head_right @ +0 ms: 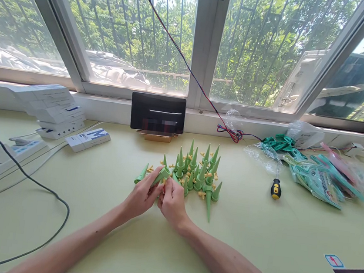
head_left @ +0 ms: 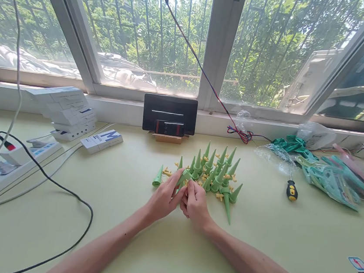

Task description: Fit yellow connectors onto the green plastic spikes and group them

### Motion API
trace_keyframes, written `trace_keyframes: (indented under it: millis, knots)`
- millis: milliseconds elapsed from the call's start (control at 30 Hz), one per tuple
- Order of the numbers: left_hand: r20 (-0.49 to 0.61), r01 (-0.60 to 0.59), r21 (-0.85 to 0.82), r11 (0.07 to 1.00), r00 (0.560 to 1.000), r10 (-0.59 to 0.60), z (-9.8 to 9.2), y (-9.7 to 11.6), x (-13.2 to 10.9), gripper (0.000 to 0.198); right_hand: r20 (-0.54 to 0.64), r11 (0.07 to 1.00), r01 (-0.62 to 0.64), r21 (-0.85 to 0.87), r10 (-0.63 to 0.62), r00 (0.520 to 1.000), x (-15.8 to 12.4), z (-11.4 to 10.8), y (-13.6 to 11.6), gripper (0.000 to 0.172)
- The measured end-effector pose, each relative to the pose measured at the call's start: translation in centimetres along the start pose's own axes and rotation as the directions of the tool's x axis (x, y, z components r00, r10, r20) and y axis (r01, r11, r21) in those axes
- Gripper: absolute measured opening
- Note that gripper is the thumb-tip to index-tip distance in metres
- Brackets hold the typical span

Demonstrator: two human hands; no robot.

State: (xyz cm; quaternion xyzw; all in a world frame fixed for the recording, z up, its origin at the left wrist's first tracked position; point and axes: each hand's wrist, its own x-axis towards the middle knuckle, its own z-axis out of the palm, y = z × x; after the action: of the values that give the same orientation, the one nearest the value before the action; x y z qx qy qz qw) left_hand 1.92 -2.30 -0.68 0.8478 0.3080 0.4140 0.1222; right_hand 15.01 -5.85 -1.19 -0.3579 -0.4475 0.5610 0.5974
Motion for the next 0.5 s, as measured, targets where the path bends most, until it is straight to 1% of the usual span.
trace_keyframes:
  millis: [67,133,167,233,333,433,500]
  knots:
    - [0.0,-0.001,-0.004,1.0,1.0,0.001,0.1,0.1,-0.1,0.052,-0.029,0.997,0.06,-0.058,-0.062,0.998,-0.1,0.0,0.3,0.044]
    - [-0.002,-0.002,-0.009,1.0,1.0,0.002,0.1,0.2,-0.1,0.052,-0.053,0.97,0.152,-0.19,-0.165,0.985,-0.1,-0.2,0.7,0.042]
    - [-0.005,-0.003,-0.012,1.0,1.0,0.003,0.2,0.2,-0.1,0.052,-0.058,0.942,0.199,-0.271,-0.222,0.973,-0.1,-0.3,0.8,0.041]
    - [-0.014,-0.006,-0.014,1.0,1.0,0.006,0.2,0.3,-0.1,0.051,-0.046,0.863,0.274,-0.424,-0.323,0.945,-0.1,-0.6,0.9,0.039]
    - [-0.021,-0.011,-0.017,1.0,1.0,0.01,0.2,0.4,-0.1,0.051,0.011,0.713,0.369,-0.596,-0.452,0.892,0.0,-0.9,0.7,0.035]
    - [-0.015,-0.015,-0.031,0.999,1.0,0.015,0.1,0.3,-0.1,0.051,0.085,0.557,0.457,-0.694,-0.567,0.819,0.1,-1.2,0.1,0.034]
    - [-0.015,-0.022,-0.029,0.999,1.0,0.022,0.1,0.3,-0.1,0.052,0.118,0.506,0.482,-0.715,-0.592,0.797,0.1,-1.3,-0.2,0.034]
